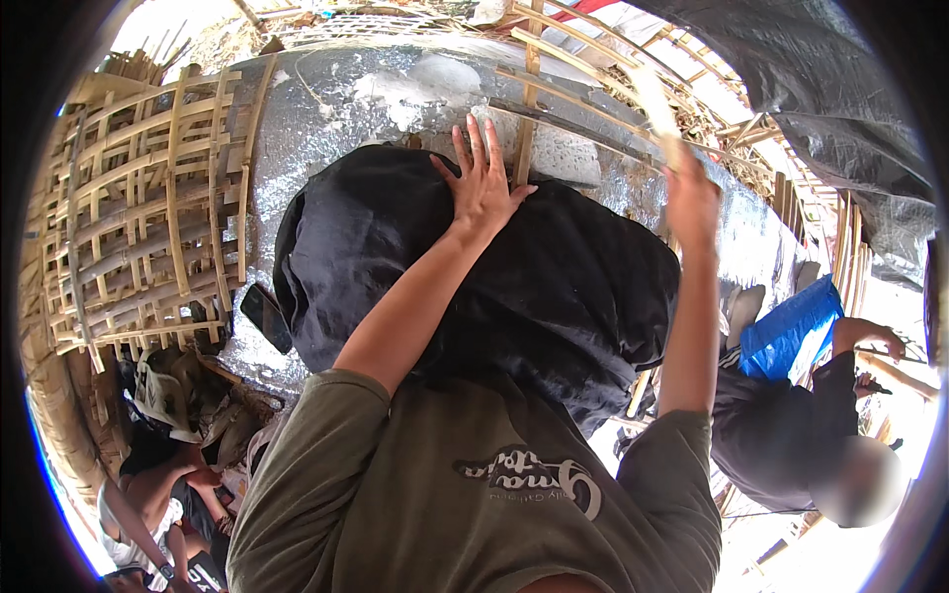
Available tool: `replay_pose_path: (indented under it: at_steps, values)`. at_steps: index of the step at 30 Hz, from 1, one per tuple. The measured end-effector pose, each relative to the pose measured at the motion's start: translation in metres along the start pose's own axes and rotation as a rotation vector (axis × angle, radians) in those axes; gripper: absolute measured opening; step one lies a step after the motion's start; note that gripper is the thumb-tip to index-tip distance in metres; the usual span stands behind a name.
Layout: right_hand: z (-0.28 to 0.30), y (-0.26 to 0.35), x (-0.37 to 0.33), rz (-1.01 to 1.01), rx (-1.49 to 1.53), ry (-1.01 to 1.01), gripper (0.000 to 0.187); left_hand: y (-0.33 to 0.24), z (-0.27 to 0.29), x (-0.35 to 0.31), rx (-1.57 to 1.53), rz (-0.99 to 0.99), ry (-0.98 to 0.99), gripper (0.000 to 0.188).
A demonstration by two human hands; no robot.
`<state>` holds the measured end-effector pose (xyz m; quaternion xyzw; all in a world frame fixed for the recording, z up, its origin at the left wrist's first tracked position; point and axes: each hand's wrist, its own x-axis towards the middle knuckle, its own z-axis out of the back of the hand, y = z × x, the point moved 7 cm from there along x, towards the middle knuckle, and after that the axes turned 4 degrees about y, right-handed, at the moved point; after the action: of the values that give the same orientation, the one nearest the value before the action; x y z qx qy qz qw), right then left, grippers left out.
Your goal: The person holds a thin bamboo strip and uses a machete to shave and shape it. They repeatedly strike and scrape the strip while holding it against a black bag, producing shavings. Another person works nearby with bamboo.
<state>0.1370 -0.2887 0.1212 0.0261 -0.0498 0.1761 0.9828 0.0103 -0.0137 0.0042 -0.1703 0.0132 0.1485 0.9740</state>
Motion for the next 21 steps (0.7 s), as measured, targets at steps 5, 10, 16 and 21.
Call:
replay_pose_path:
  at_steps: [5, 10, 16, 21]
  values:
    - [0.029, -0.108, -0.084, -0.352, -0.205, 0.260, 0.046, 0.001, 0.001, 0.000, -0.053, 0.030, 0.051, 0.125]
    - [-0.044, -0.212, -0.217, -0.522, -0.201, 0.375, 0.035, 0.002, -0.004, 0.001, -0.117, 0.037, 0.078, 0.122]
    - [-0.076, -0.231, -0.269, -0.641, -0.244, 0.428, 0.097, 0.005, -0.009, -0.001, -0.170, 0.022, 0.031, 0.121]
    - [0.035, -0.088, -0.086, -0.399, -0.148, 0.011, 0.049, 0.011, -0.007, -0.001, -0.191, 0.082, 0.051, 0.119]
